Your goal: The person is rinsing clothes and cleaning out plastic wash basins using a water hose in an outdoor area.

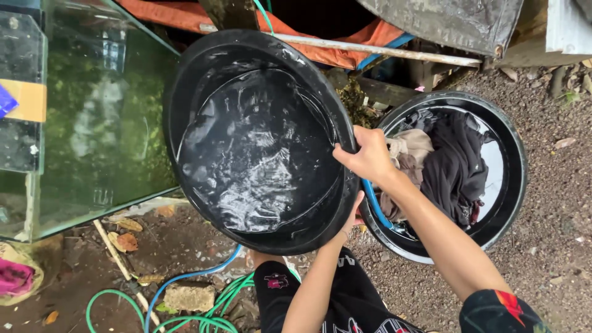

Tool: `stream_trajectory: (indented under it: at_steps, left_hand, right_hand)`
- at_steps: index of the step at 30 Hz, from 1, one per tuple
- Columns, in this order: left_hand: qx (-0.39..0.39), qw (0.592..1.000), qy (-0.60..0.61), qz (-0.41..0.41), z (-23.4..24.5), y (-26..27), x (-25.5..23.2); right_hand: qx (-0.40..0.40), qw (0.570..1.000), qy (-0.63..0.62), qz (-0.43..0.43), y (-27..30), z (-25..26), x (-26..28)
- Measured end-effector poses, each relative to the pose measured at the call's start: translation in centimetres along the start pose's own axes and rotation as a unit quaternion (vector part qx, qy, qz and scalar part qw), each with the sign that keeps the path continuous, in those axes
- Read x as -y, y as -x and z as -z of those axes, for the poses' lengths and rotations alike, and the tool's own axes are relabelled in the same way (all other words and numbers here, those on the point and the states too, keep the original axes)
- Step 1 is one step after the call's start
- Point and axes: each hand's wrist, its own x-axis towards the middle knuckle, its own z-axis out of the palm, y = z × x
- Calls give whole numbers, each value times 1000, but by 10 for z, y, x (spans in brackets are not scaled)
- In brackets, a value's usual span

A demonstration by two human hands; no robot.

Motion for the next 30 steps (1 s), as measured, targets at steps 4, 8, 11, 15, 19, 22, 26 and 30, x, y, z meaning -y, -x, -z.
stream_trajectory:
  at_steps: [4,8,11,15,19,22,26,30]
  left_hand:
    - [-24,1000,-6,9,4,-15,18]
    - [-23,999,-28,10,10,-45,56]
    - [-23,999,-37,8,11,-44,58]
    - [7,999,-26,16,17,-72,97]
    - [-19,999,-49,7,9,-43,64]
    - [-4,997,-72,3,13,-53,73]
    - [-15,999,-30,10,7,-43,63]
    - [-21,999,-1,37,9,-49,76]
  right_hand:
    - [6,1000,13,28,-18,5,-6]
    - [17,998,41,43,-28,11,-11]
    - [27,997,29,59,-33,14,-11]
    - [32,997,41,60,-36,16,-13]
    - [38,995,35,87,-38,20,-12]
    - [32,994,50,97,-47,20,-16]
    - [34,994,70,82,-48,20,-20]
    - [20,991,85,98,-42,19,-16]
